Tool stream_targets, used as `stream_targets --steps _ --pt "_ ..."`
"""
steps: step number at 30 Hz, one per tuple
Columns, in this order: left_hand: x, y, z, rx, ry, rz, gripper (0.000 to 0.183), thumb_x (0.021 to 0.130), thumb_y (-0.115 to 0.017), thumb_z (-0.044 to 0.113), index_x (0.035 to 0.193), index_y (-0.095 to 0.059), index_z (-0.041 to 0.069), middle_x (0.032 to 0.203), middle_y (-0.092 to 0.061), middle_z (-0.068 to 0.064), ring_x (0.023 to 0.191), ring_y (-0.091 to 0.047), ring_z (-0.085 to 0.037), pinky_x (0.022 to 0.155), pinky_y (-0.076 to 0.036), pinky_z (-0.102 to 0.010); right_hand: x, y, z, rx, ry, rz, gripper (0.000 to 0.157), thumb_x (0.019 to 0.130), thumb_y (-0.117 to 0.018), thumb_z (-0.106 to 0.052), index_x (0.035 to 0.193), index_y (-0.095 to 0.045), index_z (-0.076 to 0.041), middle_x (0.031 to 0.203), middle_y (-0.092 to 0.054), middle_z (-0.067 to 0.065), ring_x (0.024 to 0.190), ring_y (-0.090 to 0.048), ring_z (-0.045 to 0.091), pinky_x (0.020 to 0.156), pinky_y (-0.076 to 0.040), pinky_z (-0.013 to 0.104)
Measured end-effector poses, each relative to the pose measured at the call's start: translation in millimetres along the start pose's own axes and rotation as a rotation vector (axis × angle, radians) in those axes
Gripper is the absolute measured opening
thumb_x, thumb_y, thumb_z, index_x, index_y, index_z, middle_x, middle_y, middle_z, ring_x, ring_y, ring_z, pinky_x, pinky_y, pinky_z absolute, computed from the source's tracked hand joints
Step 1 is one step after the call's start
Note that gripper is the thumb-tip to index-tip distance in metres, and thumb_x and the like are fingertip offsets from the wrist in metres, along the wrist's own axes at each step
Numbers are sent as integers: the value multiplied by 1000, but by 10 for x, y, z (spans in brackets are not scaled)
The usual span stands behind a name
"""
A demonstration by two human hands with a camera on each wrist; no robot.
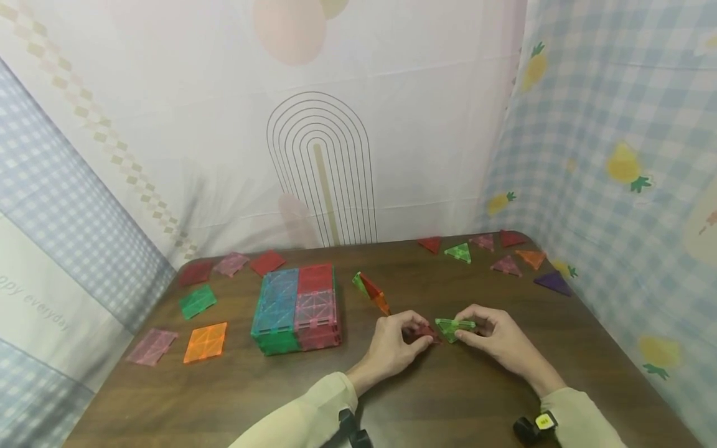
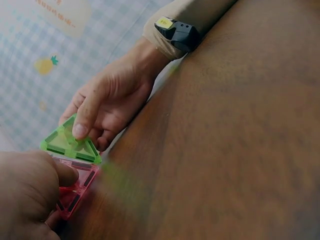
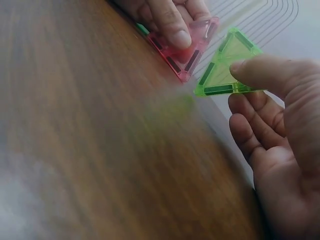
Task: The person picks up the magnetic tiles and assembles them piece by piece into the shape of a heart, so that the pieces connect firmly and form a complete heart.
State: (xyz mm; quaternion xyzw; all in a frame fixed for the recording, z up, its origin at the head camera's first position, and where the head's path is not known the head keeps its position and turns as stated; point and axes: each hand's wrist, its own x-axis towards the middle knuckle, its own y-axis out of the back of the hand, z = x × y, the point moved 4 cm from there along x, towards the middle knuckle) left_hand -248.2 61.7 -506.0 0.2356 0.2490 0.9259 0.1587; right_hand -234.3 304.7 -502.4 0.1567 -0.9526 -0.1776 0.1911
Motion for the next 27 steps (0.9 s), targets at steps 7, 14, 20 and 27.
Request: stream_targets --steps 7,14,20,27 --pt "0 -2 -5 -14 1 -9 12 99 -88 16 108 -80 19 94 -81 13 81 -65 11 76 -54 -10 17 -90 -24 38 8 -47 21 106 -74 -1 126 -75 -7 116 -74 14 93 -75 22 77 -64 33" --pt "2 1 -3 -20 0 -9 12 99 -88 16 107 -80 19 94 -80 13 81 -64 10 75 -54 -10 6 -45 4 37 -67 -56 41 105 -76 -4 144 -64 -2 138 -68 24 111 -73 16 88 -63 30" --pt "-5 2 5 -19 -6 -5 12 98 -88 15 106 -80 19 93 -80 13 81 -64 11 75 -53 -10 -14 113 57 49 -43 18 55 105 -72 3 156 -52 6 146 -61 29 124 -68 18 95 -59 26" --pt "-7 6 9 -25 -3 -9 12 98 -88 14 106 -80 19 93 -80 12 80 -64 11 75 -53 -10 -53 382 126 -3 -40 220 57 105 -70 6 159 -51 3 147 -65 14 127 -66 16 95 -57 20"
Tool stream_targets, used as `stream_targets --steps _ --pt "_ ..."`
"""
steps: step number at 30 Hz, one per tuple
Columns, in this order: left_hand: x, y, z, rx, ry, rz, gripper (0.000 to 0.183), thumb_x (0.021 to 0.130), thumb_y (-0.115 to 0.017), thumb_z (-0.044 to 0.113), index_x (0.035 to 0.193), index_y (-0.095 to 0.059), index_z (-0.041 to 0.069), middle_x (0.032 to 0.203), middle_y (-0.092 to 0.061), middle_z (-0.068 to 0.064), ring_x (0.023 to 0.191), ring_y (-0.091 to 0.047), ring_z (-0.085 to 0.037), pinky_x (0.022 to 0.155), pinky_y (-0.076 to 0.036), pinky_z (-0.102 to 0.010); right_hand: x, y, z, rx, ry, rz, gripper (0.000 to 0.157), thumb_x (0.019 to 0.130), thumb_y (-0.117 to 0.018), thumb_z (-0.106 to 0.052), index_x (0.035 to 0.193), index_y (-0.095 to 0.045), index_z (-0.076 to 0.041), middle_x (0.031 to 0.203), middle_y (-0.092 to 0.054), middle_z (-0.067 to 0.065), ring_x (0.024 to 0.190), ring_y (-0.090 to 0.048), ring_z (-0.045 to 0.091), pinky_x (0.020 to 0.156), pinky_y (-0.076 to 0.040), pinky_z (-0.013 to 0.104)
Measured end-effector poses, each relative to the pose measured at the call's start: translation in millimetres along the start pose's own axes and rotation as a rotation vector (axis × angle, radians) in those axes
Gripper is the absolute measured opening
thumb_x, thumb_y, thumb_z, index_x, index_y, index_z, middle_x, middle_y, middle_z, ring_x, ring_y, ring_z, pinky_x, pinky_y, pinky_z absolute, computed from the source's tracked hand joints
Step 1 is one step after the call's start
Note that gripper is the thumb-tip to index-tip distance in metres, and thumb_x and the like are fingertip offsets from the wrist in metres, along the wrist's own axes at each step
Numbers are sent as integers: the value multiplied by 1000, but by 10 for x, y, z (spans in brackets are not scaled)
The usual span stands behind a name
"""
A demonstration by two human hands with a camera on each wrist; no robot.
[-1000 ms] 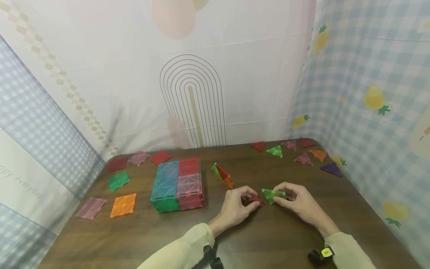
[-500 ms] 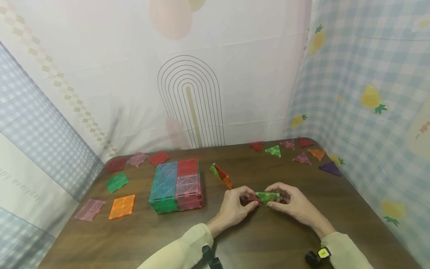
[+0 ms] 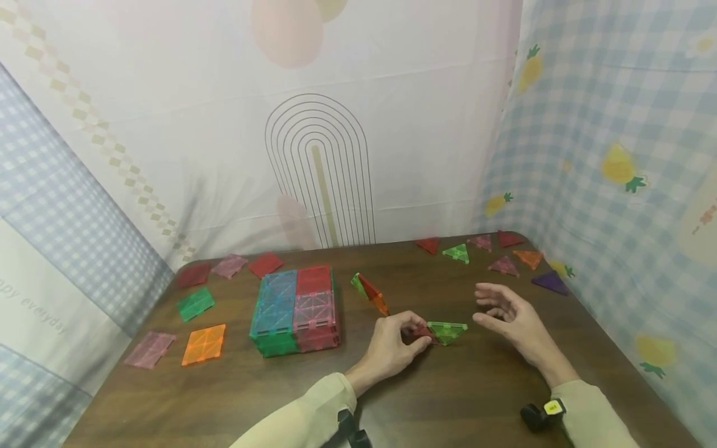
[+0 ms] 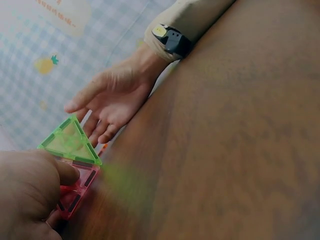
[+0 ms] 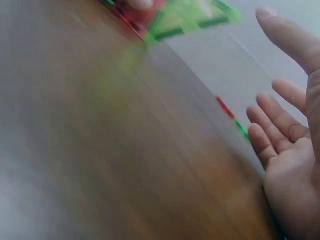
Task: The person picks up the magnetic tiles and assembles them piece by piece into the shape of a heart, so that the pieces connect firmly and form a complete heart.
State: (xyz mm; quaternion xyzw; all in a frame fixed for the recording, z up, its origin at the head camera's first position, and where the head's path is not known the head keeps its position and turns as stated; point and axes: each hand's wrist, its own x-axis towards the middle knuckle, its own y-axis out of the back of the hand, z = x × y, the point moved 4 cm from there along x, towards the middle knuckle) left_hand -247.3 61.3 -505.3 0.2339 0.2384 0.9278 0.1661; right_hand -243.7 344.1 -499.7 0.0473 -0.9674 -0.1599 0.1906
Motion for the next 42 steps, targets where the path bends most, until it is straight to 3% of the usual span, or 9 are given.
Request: stream_targets --steps 7,15,17,19,22,24,27,36,42 --pt "3 1 -8 -3 -1 -2 12 98 -88 15 107 -80 19 93 -81 12 80 -64 11 75 -54 -10 3 491 215 -290 -36 278 62 101 -85 -13 156 -59 -3 137 -65 -22 117 -64 1 91 -49 8" --pt "1 -12 -23 -15 10 -13 12 99 -87 15 106 -79 20 92 -80 14 79 -64 11 74 -54 -10 -79 1122 472 -439 -83 464 71 97 -90 -20 159 -58 -3 153 -66 9 111 -54 -15 87 -41 0" --pt "1 -12 -24 -17 12 -13 12 99 -87 15 106 -79 20 92 -79 14 79 -64 11 74 -54 -10 -88 1197 515 -472 -97 466 75 98 -89 -21 162 -55 -5 158 -62 19 111 -53 -15 85 -39 -2" --pt "3 -12 -23 -19 13 -12 12 99 -87 15 106 -79 20 92 -79 14 79 -64 11 74 -54 -10 -76 1229 539 -541 -94 432 76 100 -86 -21 164 -52 -3 157 -58 32 115 -64 3 82 -39 3" --pt "5 -8 -21 -15 13 -10 12 98 -87 15 106 -79 20 92 -79 14 79 -64 11 74 -54 -10 -53 1229 551 -670 -105 344 74 106 -78 -23 166 -45 3 155 -52 42 118 -68 42 88 -52 29" --pt "6 -6 -20 -13 11 -9 12 98 -88 15 106 -79 20 93 -80 14 80 -64 11 74 -54 -10 -40 1208 547 -738 -106 284 70 109 -73 -23 163 -44 9 153 -49 47 117 -57 66 92 -53 54" --pt "5 -3 -21 -8 6 -9 12 98 -88 15 107 -79 20 93 -80 14 80 -64 11 75 -54 -10 -32 1157 531 -779 -79 246 56 108 -70 -17 152 -54 14 148 -52 47 124 -52 70 98 -42 79" --pt "6 3 -18 -11 6 -6 12 98 -87 15 106 -80 19 94 -80 13 80 -64 11 74 -54 -10 -39 1107 470 -783 21 337 23 100 -83 -15 101 -77 7 135 -67 38 125 -58 64 101 -44 74" --pt "8 0 -18 -16 11 -7 12 98 -88 15 106 -80 19 93 -80 14 81 -64 11 76 -54 -10 -14 1064 460 -753 -16 225 24 102 -84 -18 89 -71 -2 134 -70 38 122 -60 67 98 -45 71"
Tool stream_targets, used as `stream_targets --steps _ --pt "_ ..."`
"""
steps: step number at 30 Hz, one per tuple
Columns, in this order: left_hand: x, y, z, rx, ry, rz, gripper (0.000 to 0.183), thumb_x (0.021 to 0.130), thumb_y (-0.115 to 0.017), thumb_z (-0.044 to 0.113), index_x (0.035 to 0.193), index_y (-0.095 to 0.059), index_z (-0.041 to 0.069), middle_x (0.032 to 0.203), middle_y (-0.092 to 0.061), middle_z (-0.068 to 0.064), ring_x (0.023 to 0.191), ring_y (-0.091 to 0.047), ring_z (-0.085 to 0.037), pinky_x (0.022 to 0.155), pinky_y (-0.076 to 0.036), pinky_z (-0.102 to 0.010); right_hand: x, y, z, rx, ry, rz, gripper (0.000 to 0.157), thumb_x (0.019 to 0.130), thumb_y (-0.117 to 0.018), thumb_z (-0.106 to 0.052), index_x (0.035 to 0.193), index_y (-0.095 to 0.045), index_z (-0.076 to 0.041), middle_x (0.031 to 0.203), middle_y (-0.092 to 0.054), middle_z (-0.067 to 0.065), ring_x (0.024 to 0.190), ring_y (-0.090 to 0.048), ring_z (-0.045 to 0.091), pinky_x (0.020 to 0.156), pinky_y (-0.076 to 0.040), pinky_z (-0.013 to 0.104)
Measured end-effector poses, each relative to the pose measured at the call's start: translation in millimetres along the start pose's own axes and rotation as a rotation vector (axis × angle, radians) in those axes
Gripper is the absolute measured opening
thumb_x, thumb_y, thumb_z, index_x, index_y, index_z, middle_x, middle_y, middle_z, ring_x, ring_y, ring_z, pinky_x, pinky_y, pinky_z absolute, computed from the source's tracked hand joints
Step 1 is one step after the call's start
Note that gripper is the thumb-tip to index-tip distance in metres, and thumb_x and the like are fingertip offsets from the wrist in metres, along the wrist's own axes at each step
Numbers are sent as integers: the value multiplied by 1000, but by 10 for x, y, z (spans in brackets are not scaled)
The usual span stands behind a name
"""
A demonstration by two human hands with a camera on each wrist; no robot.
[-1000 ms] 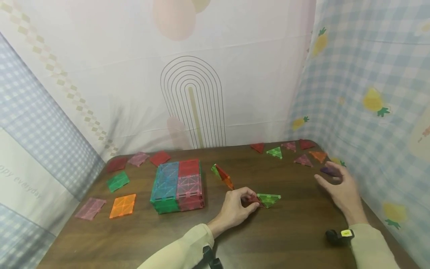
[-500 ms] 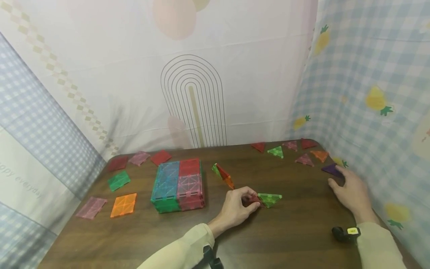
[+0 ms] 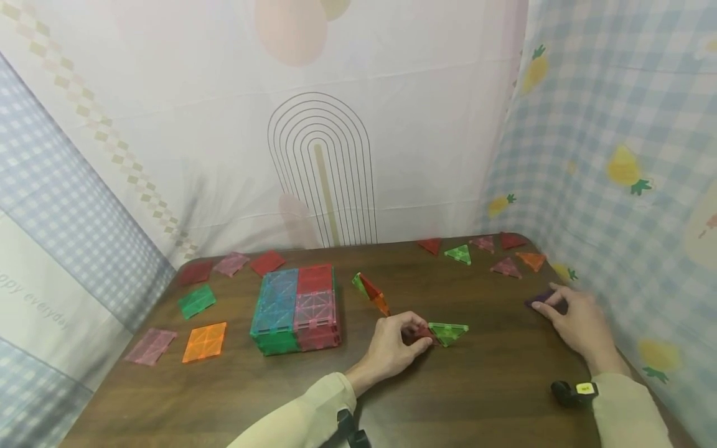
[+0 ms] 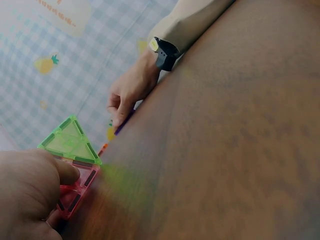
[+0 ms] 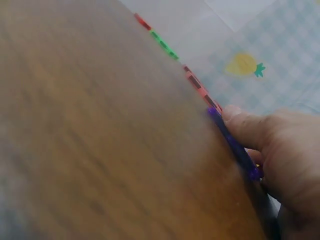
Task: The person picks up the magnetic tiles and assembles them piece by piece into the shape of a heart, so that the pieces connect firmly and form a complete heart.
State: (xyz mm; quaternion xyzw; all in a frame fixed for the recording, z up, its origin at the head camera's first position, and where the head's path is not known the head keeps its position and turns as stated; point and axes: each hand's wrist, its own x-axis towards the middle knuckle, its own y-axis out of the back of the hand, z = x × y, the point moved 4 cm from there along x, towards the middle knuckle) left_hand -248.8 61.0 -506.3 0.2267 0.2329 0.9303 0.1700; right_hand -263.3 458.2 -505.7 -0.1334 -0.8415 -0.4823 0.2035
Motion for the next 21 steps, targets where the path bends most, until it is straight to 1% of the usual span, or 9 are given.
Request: stream_targets --steps 2,4,5,7,9,10,12,17,21 --pt "1 -2 -1 -2 1 -1 12 98 -88 15 106 -80 19 94 -80 14 81 -64 11 76 -54 -10 -9 1 -24 19 24 -18 18 101 -85 -15 97 -73 -3 128 -74 35 117 -63 62 100 -48 55" --pt "0 -3 -2 -4 0 -1 12 98 -88 15 106 -80 19 94 -80 13 81 -65 11 76 -54 -10 -27 11 -44 48 46 -21 18 98 -87 -9 108 -73 -2 121 -73 33 109 -69 37 94 -48 37" --pt "-1 -4 -2 -3 0 -2 12 98 -88 15 106 -80 19 94 -80 13 81 -65 11 76 -54 -10 -35 13 -52 64 57 -24 24 96 -88 -6 114 -73 -2 119 -70 32 105 -68 24 90 -46 29" --pt "-3 -4 -3 -1 -1 -3 12 98 -88 15 107 -80 19 95 -81 13 81 -65 11 76 -54 -10 -52 16 -73 91 70 -35 40 93 -89 -1 128 -71 -1 119 -64 26 100 -58 0 79 -40 14" --pt "-5 -2 -6 -2 -1 -4 12 99 -87 16 107 -80 19 95 -80 13 81 -65 11 76 -54 -10 -62 13 -95 125 68 -42 55 90 -90 2 140 -65 1 118 -58 19 91 -44 -10 72 -37 12" --pt "-5 -2 -6 -2 0 -5 12 99 -87 16 107 -80 19 95 -80 13 81 -64 11 76 -54 -10 -66 11 -107 142 63 -43 60 90 -90 3 143 -63 1 115 -56 17 87 -43 -9 70 -36 11" --pt "-5 0 -5 -3 0 -5 12 99 -87 15 107 -80 19 95 -80 14 81 -64 10 76 -54 -10 -69 4 -117 169 39 -46 61 89 -92 0 143 -63 0 111 -60 11 85 -46 -3 69 -37 13" --pt "-5 -1 8 -1 -6 -10 12 99 -87 15 108 -79 19 94 -79 13 81 -65 10 76 -55 -11 -80 -57 -174 309 -19 -110 38 90 -92 -2 119 -68 -4 95 -74 1 77 -66 4 65 -50 17" --pt "3 0 16 4 -12 -12 13 99 -87 14 109 -79 19 94 -79 13 82 -65 10 75 -55 -11 -125 -125 -353 393 13 -215 23 94 -89 -3 111 -74 -9 94 -77 1 77 -71 11 66 -54 22"
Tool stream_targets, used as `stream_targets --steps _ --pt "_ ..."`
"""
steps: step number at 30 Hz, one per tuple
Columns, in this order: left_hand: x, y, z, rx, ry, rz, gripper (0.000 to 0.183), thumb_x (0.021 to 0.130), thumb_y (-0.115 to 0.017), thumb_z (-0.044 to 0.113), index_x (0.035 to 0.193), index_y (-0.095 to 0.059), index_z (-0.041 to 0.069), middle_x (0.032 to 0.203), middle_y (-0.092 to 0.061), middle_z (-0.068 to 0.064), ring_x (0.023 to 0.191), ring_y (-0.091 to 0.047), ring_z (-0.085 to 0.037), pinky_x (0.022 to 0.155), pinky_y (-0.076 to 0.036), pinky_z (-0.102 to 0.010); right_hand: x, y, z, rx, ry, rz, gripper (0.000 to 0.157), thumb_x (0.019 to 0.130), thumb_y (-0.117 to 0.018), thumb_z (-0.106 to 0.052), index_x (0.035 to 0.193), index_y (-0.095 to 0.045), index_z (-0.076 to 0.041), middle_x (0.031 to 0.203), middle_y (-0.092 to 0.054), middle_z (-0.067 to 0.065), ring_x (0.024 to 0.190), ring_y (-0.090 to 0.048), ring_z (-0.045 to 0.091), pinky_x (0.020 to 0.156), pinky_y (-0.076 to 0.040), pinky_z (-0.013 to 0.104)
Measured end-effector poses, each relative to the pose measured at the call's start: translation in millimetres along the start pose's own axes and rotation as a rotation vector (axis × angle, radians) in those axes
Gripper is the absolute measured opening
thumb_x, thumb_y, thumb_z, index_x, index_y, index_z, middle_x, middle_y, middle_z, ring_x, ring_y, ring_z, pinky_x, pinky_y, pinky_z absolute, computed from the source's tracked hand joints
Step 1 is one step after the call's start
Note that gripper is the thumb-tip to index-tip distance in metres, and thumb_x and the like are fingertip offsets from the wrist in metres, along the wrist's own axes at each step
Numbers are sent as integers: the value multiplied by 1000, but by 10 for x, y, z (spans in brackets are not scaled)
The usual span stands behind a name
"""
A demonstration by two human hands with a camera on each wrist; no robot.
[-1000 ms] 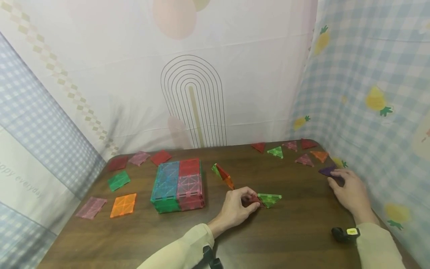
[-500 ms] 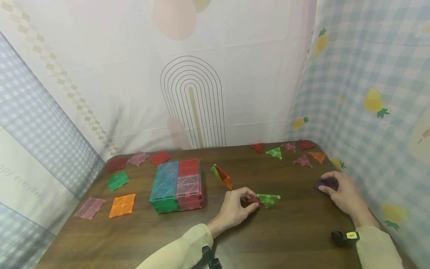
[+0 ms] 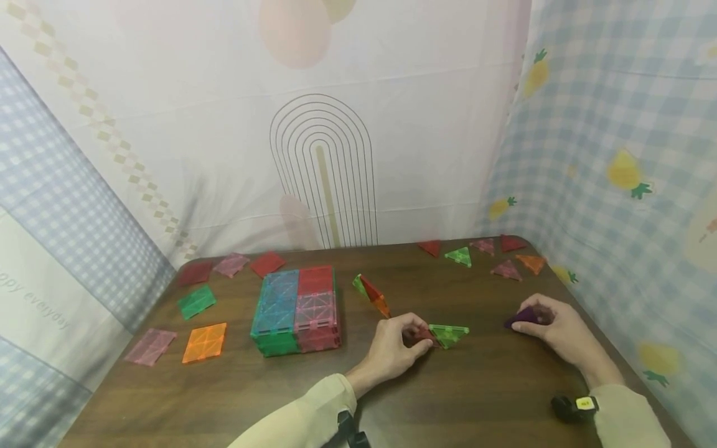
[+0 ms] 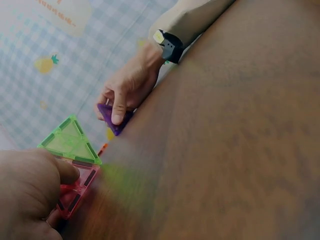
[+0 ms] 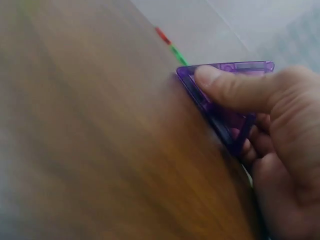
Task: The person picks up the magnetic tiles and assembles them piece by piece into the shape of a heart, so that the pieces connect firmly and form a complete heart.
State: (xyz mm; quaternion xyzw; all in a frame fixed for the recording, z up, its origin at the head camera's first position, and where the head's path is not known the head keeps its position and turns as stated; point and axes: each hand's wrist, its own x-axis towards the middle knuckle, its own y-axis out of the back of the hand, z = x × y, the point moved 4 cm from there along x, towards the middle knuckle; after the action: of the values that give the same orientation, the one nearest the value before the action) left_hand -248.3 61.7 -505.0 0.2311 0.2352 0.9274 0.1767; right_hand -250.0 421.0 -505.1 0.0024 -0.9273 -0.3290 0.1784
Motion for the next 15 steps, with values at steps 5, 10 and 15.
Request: stream_targets --steps 5,10,15 --pt "0 4 0 1 -5 2 13 99 -87 14 109 -79 19 94 -79 13 82 -64 10 75 -54 -11 -32 -207 -255 79 79 -139 17 100 -82 -2 113 -79 -13 105 -79 6 87 -72 16 74 -57 25" --pt "-3 12 4 8 -5 5 13 99 -87 15 109 -79 19 94 -79 13 82 -64 10 75 -54 -10 -44 -383 -473 145 110 -218 19 100 -81 -2 111 -82 -17 103 -80 3 84 -73 18 73 -58 29" --pt "-3 6 2 14 4 2 13 99 -87 16 109 -79 20 95 -79 14 82 -64 10 76 -54 -10 -74 -590 -619 205 140 -277 17 100 -82 -3 107 -81 -19 103 -80 3 89 -74 18 79 -60 30"
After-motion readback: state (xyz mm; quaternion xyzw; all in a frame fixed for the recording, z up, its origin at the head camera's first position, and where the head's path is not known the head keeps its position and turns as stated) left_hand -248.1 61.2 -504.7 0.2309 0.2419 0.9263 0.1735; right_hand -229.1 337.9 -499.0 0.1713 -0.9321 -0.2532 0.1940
